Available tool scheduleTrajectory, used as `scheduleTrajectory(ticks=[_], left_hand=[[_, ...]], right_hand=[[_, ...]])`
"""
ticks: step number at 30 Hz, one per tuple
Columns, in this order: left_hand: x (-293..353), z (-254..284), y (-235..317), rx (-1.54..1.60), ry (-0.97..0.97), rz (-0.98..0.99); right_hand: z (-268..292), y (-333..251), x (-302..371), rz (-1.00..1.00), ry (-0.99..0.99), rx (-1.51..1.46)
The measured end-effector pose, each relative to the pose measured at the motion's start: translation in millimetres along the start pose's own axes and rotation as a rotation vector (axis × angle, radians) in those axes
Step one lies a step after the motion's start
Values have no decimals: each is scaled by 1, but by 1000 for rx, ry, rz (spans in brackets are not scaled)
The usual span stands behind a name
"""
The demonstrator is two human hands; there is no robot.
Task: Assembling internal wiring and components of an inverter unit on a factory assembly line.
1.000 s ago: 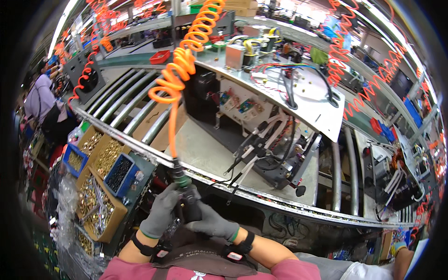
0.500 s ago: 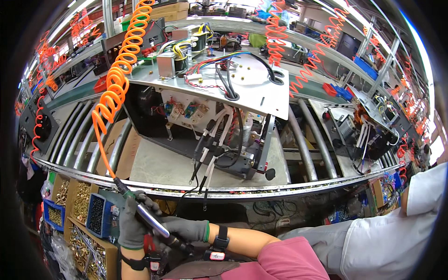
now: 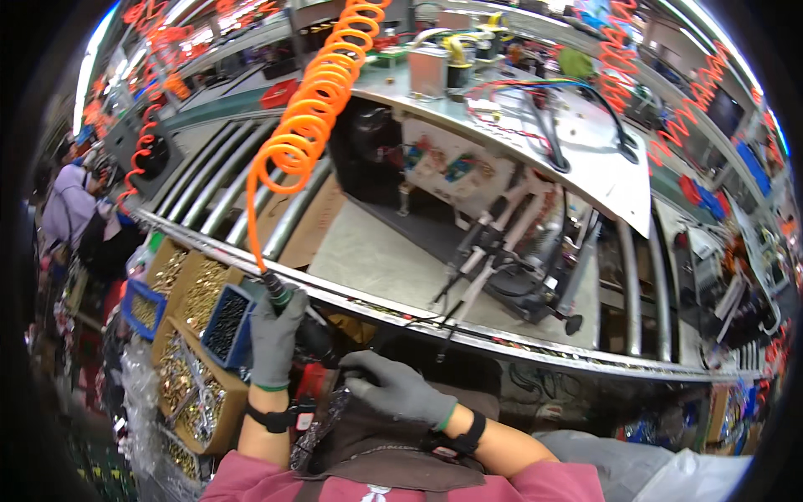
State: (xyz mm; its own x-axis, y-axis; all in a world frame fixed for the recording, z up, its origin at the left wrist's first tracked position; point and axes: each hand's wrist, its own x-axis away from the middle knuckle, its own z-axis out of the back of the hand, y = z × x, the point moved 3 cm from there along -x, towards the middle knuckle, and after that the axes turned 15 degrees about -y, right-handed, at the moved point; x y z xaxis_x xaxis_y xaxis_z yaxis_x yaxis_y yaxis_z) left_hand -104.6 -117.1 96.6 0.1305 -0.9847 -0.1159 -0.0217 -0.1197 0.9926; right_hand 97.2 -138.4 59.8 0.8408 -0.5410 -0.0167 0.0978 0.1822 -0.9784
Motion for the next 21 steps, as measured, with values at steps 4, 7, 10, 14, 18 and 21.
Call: scheduleTrajectory(ticks=[4,7,10,14,18,21], left_hand=[[-13,5,-17,101,105,-5],[-27,5,-35,49,193,21],[-38,0,-54,26,244,-59],[-41,0,-72,-403,419,-19],[-24,2,-76,-439,583,-323],[-13,11,-85,-505,573,-12]], right_hand=[[-1,5,3,-163,-57,-71],[2,7,10,-134,-62,-65],[6,13,19,-150,-42,-76],[9,18,30,-97,1,-69],[17,10,41,-173,12,23],[46,-17,65,-13,144,133]])
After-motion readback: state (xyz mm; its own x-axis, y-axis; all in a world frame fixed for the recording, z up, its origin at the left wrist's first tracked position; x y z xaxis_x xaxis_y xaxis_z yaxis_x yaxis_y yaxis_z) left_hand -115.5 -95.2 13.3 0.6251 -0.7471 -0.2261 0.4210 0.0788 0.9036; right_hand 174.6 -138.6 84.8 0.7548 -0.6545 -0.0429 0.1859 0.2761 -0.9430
